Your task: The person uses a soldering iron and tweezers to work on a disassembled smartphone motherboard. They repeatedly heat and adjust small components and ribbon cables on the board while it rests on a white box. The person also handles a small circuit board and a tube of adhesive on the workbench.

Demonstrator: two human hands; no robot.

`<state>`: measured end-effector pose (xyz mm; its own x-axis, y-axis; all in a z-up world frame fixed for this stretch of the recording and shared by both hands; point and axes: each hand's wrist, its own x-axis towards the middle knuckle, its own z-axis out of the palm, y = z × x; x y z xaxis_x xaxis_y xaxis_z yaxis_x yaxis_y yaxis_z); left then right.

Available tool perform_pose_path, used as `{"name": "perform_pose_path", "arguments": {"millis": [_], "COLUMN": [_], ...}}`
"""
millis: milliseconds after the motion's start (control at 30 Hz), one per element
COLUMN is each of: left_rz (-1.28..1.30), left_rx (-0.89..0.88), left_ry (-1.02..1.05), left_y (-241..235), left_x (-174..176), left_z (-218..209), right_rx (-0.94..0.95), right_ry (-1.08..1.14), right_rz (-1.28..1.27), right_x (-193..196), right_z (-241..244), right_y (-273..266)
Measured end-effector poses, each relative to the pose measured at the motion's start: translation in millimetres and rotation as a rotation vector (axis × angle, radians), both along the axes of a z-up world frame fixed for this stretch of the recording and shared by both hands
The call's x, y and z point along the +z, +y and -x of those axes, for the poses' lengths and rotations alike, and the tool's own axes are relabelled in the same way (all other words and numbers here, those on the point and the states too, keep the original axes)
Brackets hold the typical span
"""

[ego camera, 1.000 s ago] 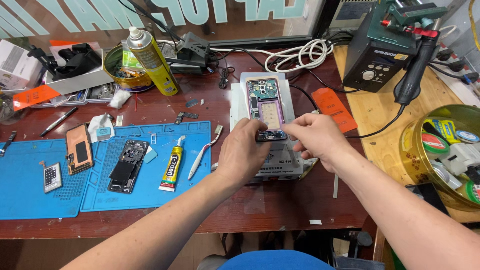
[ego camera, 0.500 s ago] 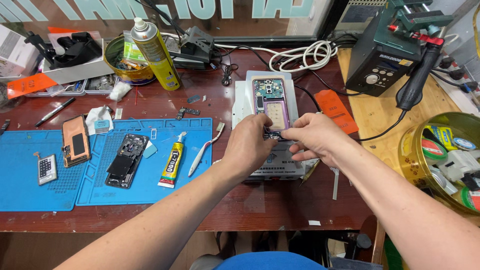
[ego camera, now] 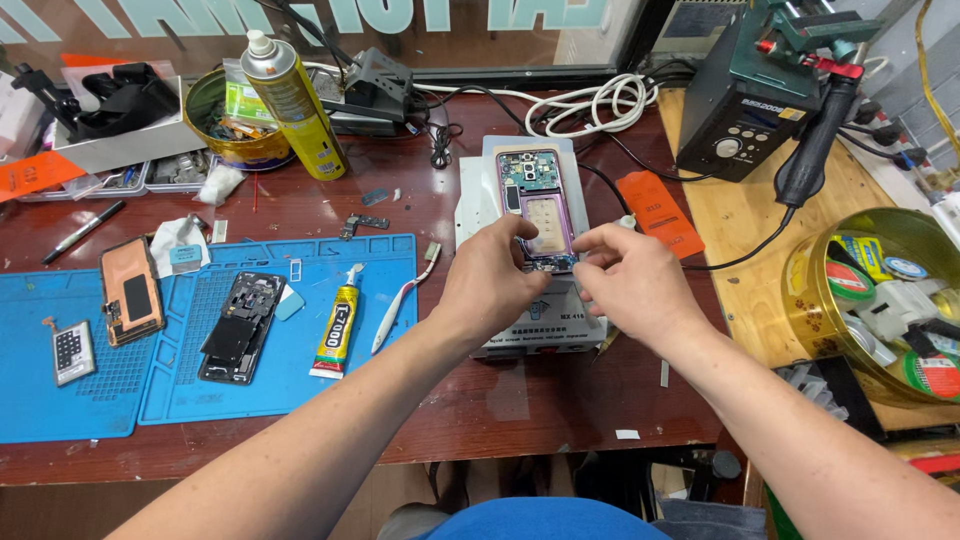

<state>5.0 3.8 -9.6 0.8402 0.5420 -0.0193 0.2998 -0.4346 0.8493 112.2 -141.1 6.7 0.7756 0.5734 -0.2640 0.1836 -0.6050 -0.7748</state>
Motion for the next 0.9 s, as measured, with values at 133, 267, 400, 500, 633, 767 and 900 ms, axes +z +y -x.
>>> {"name": "perform_pose_path", "arguments": {"millis": [133,267,400,500,633,767,900], "left_rz": [-0.033,0.114,0.473,0.478,0.485,0.481,0.379], "left_rx": [0.104,0.211,0.260,0.255,0.229,0.232,0.196], "left_ry": [-0.110,-0.027,-0.004,-0.011,-0.020,-0.026,0.018], "left_y": [-3.5,-5.4,-4.7,-1.0,-1.7,-4.3,-5.1], "left_x": [-7.8,-12.8,-15.1,-15.6,-15.9,-11.6,-5.5], "left_z": [7.8,9.1,6.4,6.4,6.6,8.0,10.0], "right_rx": [0.081,0.057,-0.135,-0.202,-0.261,-0.229,-0.187], "right_ry": [-0.148,-0.162,0.152,0.305,0.479,0.467,0.520], "right_rz": [0.019,-0.042,-0.092,-0.045,-0.029,-0.001,-0.064], "right_x": [-2.4,-4.7,-5.0,-3.2,-1.7,-0.8,2.3], "right_z": [4.0,3.8,-2.7,-9.0,-16.3,-18.4,-20.1], "right_y": [-0.9,0.2,10.1,17.8,22.9,23.6,17.5]}}
